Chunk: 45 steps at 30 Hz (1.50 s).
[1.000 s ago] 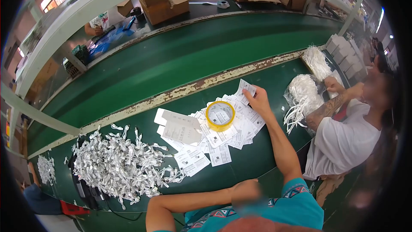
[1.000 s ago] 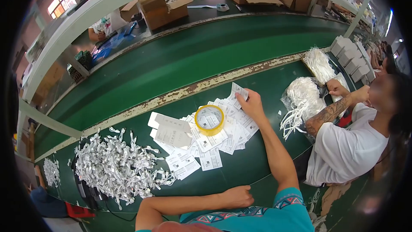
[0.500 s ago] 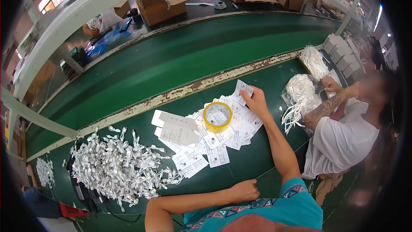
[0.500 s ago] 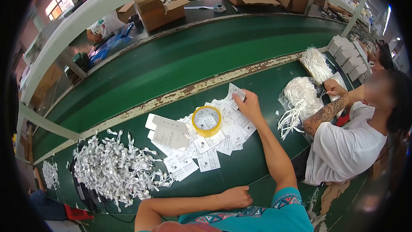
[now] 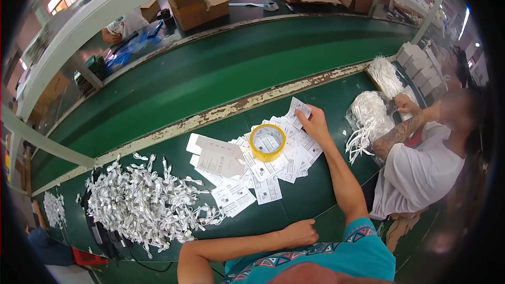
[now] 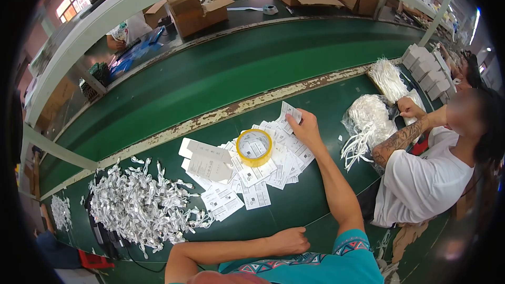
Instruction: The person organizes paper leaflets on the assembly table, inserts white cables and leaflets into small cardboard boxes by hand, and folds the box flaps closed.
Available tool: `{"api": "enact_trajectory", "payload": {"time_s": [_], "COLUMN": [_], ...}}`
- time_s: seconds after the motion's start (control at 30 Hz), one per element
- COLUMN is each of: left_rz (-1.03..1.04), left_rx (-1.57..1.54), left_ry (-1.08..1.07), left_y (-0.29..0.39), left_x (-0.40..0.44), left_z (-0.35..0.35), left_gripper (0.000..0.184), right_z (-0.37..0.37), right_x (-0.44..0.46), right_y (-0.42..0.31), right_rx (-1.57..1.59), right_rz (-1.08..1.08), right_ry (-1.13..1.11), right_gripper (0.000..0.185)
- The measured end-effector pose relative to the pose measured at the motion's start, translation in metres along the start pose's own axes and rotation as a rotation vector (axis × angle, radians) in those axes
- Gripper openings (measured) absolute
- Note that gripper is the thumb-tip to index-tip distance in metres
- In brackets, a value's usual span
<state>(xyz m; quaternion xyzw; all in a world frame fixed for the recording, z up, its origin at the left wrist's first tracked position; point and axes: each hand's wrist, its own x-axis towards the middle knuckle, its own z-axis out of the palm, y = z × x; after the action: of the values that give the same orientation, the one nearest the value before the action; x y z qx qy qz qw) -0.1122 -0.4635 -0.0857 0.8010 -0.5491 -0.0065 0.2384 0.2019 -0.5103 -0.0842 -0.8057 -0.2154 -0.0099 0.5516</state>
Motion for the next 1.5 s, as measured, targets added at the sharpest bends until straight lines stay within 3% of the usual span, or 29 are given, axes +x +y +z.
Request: {"api": "enact_trajectory", "payload": {"time_s": [1.5], "left_rz": [0.001], "left_rx": [0.003], "left_ry": [0.024], "left_y": [0.000], "left_x": [-0.001], "left_z": [0.006], "left_gripper": [0.017], "right_z": [0.001], "right_x": [0.000], "right_y": [0.001], "right_rx": [0.041], "right_rz": [0.016], "right_ry": [-0.005], "right_gripper": [0.018]}}
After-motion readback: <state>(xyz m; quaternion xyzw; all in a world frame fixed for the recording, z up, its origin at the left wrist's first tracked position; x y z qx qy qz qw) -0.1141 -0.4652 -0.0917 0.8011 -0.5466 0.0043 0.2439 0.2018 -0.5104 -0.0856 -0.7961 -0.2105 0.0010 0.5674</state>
